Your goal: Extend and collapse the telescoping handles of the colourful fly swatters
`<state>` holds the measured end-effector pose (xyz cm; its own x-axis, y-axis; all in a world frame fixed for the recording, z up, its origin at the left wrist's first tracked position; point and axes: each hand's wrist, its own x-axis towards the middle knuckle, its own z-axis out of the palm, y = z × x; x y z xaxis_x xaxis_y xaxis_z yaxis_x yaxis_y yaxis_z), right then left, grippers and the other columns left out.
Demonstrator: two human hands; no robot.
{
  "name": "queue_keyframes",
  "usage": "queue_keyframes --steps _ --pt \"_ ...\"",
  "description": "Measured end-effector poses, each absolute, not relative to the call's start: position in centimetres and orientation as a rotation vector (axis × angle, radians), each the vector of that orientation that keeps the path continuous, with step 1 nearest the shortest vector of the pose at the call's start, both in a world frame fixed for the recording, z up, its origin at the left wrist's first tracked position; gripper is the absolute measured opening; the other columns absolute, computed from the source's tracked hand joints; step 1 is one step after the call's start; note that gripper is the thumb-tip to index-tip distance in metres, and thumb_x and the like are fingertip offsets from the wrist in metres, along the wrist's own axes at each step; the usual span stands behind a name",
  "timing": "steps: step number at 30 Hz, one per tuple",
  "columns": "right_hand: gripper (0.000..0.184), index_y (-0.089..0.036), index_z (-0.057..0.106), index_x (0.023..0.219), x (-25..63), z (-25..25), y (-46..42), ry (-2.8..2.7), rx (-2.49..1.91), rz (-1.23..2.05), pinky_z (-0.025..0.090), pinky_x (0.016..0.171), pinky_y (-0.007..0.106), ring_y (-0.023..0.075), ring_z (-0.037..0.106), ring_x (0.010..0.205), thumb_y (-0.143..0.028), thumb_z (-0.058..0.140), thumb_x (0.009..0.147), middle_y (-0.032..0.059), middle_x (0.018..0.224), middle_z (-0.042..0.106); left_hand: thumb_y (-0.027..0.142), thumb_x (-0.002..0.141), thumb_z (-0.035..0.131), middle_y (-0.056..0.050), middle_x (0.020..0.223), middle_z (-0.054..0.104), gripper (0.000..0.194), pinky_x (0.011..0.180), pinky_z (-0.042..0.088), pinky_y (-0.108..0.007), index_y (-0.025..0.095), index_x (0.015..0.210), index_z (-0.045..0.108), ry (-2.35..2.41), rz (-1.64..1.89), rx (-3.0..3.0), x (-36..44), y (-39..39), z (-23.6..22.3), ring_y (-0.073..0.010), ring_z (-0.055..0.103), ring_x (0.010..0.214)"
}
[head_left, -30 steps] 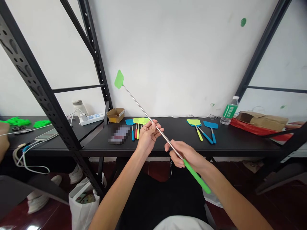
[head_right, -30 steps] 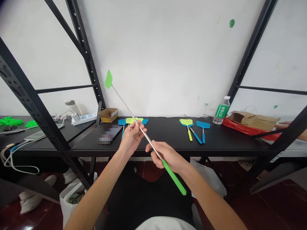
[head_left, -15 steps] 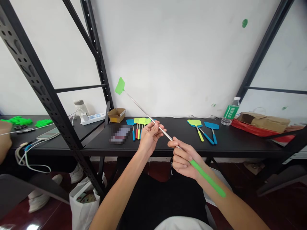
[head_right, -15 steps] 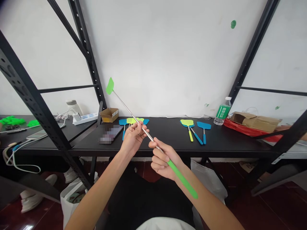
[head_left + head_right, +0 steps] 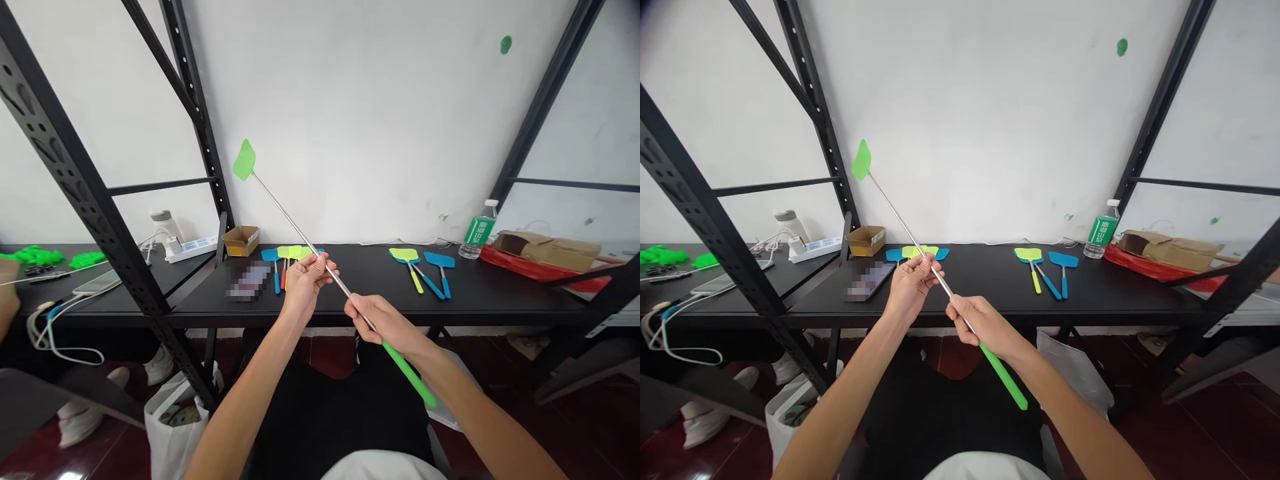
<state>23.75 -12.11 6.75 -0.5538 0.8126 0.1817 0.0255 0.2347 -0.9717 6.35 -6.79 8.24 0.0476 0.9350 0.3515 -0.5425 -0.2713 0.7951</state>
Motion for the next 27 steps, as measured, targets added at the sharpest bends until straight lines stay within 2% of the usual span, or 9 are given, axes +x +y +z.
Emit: queue_keyframes --steps 3,7,10,12,16,21,24,27 --pt "0.042 -0.021 0.048 0.077 24.2 7.2 -12.4 -1.999 -0.938 1.050 0.028 0.052 0.025 0.0104 0.033 0.043 -0.048 0.031 0.104 -0.0074 0.043 0.040 0.037 0.071 0.084 -0.004 0.076 0.070 0.036 0.060 0.050 -0.021 0.012 0.090 0.067 0.544 1.572 1.089 6.1 -6.8 8.4 -0.0129 0.068 0.067" --pt "0.039 -0.021 0.048 0.071 24.5 7.4 -12.6 -2.156 -1.158 0.495 0.026 0.057 0.028 0.0113 0.037 0.048 -0.040 0.036 0.103 -0.0049 0.052 0.046 0.038 0.069 0.085 -0.005 0.076 0.070 0.038 0.060 0.049 -0.021 0.011 0.087 0.066 0.600 1.600 1.090 6.0 -6.6 8.5 -0.0128 0.067 0.067" --pt "0.039 -0.021 0.050 0.071 24.6 7.3 -12.7 -2.155 -1.207 0.382 0.025 0.058 0.029 0.0114 0.037 0.049 -0.040 0.038 0.102 -0.0037 0.055 0.050 0.039 0.070 0.085 -0.005 0.076 0.071 0.037 0.060 0.049 -0.021 0.011 0.087 0.066 0.610 1.601 1.094 6.0 -6.5 8.4 -0.0128 0.067 0.068" --pt "0.040 -0.020 0.052 0.073 24.7 7.3 -12.7 -2.123 -1.162 0.580 0.026 0.057 0.028 0.0113 0.038 0.048 -0.045 0.038 0.102 -0.0039 0.052 0.049 0.039 0.070 0.085 -0.005 0.077 0.071 0.037 0.061 0.049 -0.021 0.012 0.088 0.066 0.596 1.596 1.099 6.0 -6.5 8.4 -0.0127 0.067 0.068" --pt "0.039 -0.020 0.053 0.082 24.6 7.0 -12.2 -1.897 -0.848 1.299 0.030 0.051 0.025 0.0101 0.035 0.044 -0.053 0.042 0.100 -0.0057 0.046 0.047 0.038 0.071 0.084 -0.004 0.078 0.070 0.038 0.062 0.051 -0.022 0.013 0.091 0.066 0.540 1.605 1.084 6.0 -6.6 8.5 -0.0126 0.068 0.068" --pt "0.034 -0.023 0.046 0.086 23.8 5.8 -11.5 -1.258 -0.430 2.183 0.020 0.039 0.021 0.0091 0.015 0.038 -0.055 0.043 0.099 -0.0115 0.041 0.028 0.036 0.075 0.082 -0.002 0.078 0.069 0.032 0.065 0.051 -0.021 0.014 0.091 0.064 0.508 1.649 1.015 6.0 -6.7 8.6 -0.0110 0.067 0.069" --pt "0.034 -0.023 0.043 0.083 23.2 5.3 -11.7 -1.018 -0.240 2.411 0.019 0.036 0.019 0.0087 0.009 0.037 -0.052 0.044 0.100 -0.0120 0.039 0.026 0.033 0.079 0.079 -0.001 0.076 0.068 0.027 0.068 0.052 -0.022 0.015 0.088 0.061 0.465 1.651 0.971 6.1 -6.7 8.6 -0.0111 0.067 0.068" --pt "0.032 -0.023 0.039 0.080 22.7 5.0 -12.3 -0.760 -0.095 2.424 0.016 0.033 0.015 0.0073 0.005 0.035 -0.045 0.043 0.103 -0.0138 0.037 0.021 0.030 0.084 0.073 -0.003 0.080 0.070 0.021 0.070 0.054 -0.027 0.016 0.094 0.060 0.375 1.569 0.919 6.2 -6.9 8.7 -0.0144 0.069 0.070"
